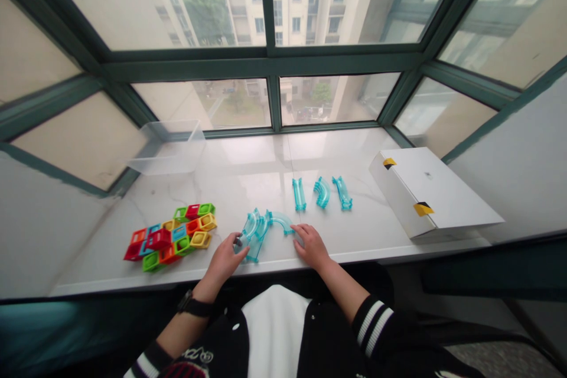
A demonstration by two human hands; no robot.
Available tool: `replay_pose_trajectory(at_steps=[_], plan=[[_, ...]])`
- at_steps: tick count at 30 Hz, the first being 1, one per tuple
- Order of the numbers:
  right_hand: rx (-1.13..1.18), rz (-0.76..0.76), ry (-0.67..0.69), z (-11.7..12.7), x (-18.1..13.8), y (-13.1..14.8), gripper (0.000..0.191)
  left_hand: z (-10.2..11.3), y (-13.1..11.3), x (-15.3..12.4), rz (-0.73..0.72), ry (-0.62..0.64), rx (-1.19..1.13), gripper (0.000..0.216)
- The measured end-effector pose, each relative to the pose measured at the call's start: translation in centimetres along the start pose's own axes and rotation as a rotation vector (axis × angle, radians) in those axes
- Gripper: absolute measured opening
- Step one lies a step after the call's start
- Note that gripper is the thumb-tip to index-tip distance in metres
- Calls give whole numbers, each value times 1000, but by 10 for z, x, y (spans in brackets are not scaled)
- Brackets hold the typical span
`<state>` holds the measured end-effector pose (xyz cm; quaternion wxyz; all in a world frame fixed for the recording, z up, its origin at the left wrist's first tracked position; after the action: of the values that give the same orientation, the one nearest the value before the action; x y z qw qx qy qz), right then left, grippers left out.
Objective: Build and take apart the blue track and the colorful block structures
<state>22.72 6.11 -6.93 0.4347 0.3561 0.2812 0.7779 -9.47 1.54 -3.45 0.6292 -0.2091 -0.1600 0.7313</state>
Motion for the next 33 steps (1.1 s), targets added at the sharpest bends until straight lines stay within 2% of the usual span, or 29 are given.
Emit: replay_pose_trajectory(at_steps=[5,13,17,21,26,29,33], plan=[[1,-7,-1,-1,0,-1,51,6,-3,-1,42,19,-41,40],[34,16,-16,0,-1,-1,56,24,-13,-6,7,-109,-93,45],[56,31,-94,4,-1,3,56,32,-21,-11,-50,-146,-181,47],[89,70,-144,12,7,27,53,33,-35,-16,-137,-105,-259,47],[209,139,67,18,25,78,53,24,-61,-24,-235,-54,-300,46],[184,140,145,18,30,96,38,20,-71,-28,-288,-38,-302,47],[191,123,93,18,32,98,21,19,-71,-29,-307,-37,-292,46]])
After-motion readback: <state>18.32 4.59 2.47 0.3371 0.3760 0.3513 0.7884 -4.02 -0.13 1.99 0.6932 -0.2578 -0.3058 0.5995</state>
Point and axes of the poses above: each hand's wrist, its own x-axis towards the middle knuckle, its own z-axis out of the back of the hand, y = z × x, the point moved 1 cm from there along x, towards the middle knuckle, and after that the axes turned 10 degrees about x, right-handed, at the moved point
